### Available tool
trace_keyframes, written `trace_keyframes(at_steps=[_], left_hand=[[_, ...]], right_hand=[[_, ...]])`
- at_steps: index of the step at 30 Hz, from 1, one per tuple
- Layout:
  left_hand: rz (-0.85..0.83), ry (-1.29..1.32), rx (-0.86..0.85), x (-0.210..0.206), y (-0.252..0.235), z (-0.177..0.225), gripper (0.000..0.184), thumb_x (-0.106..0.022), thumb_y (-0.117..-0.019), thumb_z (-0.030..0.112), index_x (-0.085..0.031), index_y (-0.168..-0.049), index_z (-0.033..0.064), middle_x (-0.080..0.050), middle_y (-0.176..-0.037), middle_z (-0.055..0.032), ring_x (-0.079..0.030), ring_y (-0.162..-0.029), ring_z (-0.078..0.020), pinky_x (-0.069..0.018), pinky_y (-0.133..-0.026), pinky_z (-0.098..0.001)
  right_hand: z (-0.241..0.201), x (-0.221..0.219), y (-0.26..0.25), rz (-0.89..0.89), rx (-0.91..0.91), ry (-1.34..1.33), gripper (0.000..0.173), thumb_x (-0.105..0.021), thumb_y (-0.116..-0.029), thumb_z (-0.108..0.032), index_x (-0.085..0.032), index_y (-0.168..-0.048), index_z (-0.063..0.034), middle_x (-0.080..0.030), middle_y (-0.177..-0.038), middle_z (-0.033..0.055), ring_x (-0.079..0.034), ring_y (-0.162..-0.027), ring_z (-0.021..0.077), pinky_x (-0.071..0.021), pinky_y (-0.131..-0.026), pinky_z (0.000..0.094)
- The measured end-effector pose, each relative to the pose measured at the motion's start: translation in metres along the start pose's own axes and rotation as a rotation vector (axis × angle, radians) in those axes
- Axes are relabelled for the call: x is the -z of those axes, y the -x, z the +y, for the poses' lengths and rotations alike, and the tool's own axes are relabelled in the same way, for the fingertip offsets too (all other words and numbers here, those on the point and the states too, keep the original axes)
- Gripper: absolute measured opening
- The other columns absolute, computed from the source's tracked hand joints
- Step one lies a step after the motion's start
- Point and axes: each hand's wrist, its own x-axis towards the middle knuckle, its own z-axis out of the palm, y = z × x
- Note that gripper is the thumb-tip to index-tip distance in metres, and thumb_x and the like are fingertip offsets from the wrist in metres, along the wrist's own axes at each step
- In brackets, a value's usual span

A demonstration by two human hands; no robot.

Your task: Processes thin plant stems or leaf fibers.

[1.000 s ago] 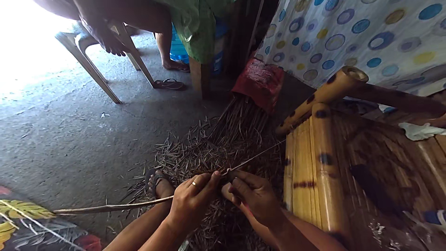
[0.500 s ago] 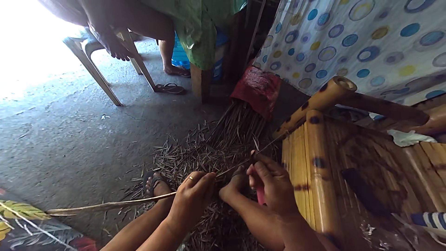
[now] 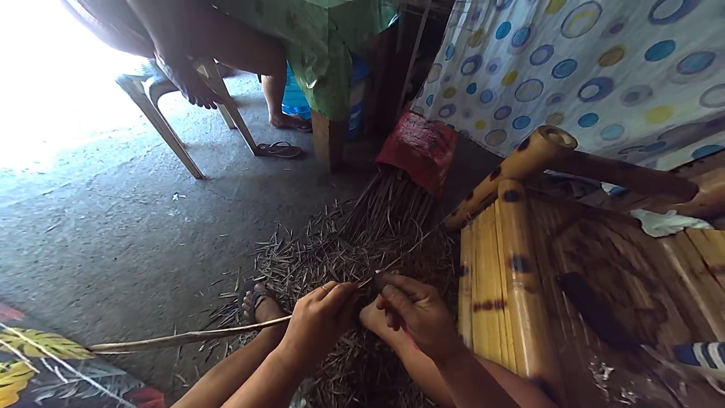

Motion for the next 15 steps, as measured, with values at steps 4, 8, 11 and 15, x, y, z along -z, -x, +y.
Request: trace_keyframes(at_steps=[4, 8, 11, 15], left_hand=[[0.008, -0.014, -0.006, 0.000, -0.001, 0.002, 0.022, -0.056, -0.1041, 0.024, -0.073, -0.104, 0.0104, -0.072, -0.086, -0.0024, -0.069, -0.076, -0.0091, -0.0578, -0.070, -0.0244], [0.016, -0.031, -0.015, -0.001, 0.000, 0.003, 0.022, -0.057, -0.1037, 0.024, -0.074, -0.102, 0.0101, -0.072, -0.085, -0.0029, -0.069, -0.075, -0.0092, -0.0579, -0.070, -0.0241], [0.034, -0.086, -0.048, -0.003, 0.003, 0.001, 0.021, -0.058, -0.1027, 0.023, -0.074, -0.100, 0.0105, -0.071, -0.082, -0.0033, -0.069, -0.073, -0.0108, -0.0577, -0.067, -0.0250], [0.015, -0.098, -0.043, -0.007, 0.006, 0.002, 0.017, -0.059, -0.1003, 0.020, -0.072, -0.097, 0.0098, -0.069, -0.081, -0.0046, -0.067, -0.070, -0.0125, -0.0577, -0.064, -0.0262]], right_hand=[[-0.007, 0.005, -0.004, 0.063, 0.006, -0.001, 0.027, -0.054, -0.1037, -0.004, -0.067, -0.125, 0.0059, -0.072, -0.084, 0.0084, -0.060, -0.055, 0.0084, -0.0524, -0.049, 0.0216], [-0.007, 0.010, -0.008, 0.083, 0.020, 0.046, 0.029, -0.054, -0.1040, -0.005, -0.066, -0.128, 0.0058, -0.072, -0.082, 0.0082, -0.060, -0.054, 0.0084, -0.0519, -0.048, 0.0214], [-0.014, 0.018, -0.013, 0.181, 0.014, 0.044, 0.031, -0.052, -0.1044, -0.006, -0.064, -0.130, 0.0061, -0.069, -0.081, 0.0077, -0.058, -0.054, 0.0096, -0.0518, -0.048, 0.0232], [-0.020, 0.030, -0.017, 0.233, 0.054, -0.054, 0.035, -0.047, -0.1061, -0.006, -0.060, -0.136, 0.0076, -0.069, -0.084, 0.0109, -0.059, -0.055, 0.0119, -0.0530, -0.049, 0.0246]])
